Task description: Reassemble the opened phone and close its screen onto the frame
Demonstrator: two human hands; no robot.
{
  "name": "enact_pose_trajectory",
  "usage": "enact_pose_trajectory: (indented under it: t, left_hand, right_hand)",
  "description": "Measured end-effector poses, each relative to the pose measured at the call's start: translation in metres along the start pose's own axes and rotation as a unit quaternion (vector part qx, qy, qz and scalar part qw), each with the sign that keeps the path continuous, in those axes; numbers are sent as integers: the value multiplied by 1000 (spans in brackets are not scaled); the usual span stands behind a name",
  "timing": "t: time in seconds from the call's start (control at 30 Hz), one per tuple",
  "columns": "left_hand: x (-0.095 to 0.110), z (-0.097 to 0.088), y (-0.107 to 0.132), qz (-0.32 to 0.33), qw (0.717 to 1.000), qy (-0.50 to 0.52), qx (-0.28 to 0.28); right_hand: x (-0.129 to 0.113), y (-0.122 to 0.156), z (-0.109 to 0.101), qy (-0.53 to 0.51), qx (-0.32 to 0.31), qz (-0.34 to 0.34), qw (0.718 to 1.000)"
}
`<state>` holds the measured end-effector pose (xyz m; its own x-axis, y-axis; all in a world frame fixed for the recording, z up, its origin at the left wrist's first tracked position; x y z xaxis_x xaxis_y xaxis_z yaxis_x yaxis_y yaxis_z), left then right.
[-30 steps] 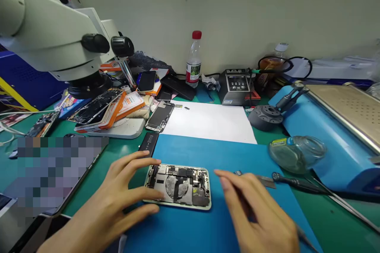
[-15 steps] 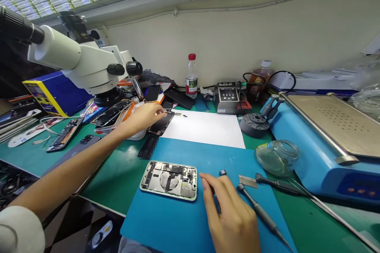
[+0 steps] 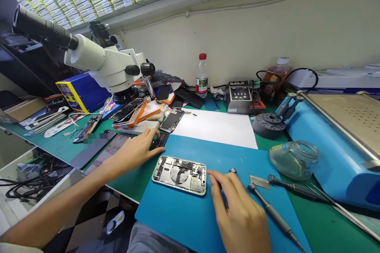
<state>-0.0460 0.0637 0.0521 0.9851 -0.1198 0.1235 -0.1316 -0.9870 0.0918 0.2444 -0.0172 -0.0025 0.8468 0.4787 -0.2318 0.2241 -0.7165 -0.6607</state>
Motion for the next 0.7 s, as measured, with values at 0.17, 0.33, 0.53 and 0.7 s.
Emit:
enact_pose_trajectory:
  t: [0.17, 0.33, 0.53, 0.7]
  left_hand:
    - [-10, 6, 7, -1, 1000, 27, 5]
    - [-18, 8, 3, 37, 998, 53, -7]
    - [-24, 19, 3, 65, 997, 43, 13]
    - [-29, 26, 7, 65, 996, -6, 54]
  right_hand:
    - [6, 13, 8, -7, -3, 17, 1000]
    - [3, 12, 6, -41, 4, 61, 997]
    - [-10, -3, -9, -71, -6, 94, 993]
    - [-11, -2, -10, -73, -15, 100, 992]
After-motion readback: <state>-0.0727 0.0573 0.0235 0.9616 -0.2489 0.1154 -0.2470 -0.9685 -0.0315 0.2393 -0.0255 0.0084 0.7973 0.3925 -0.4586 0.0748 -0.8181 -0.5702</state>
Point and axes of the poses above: each hand's wrist, its own y-axis away from the middle knuckle, its own z-axis out of the palm, x = y × z, the point moved 1 cm from there along -y, towards the middle knuckle, and after that the axes turned 3 degrees about -x, right-handed, at the moved point
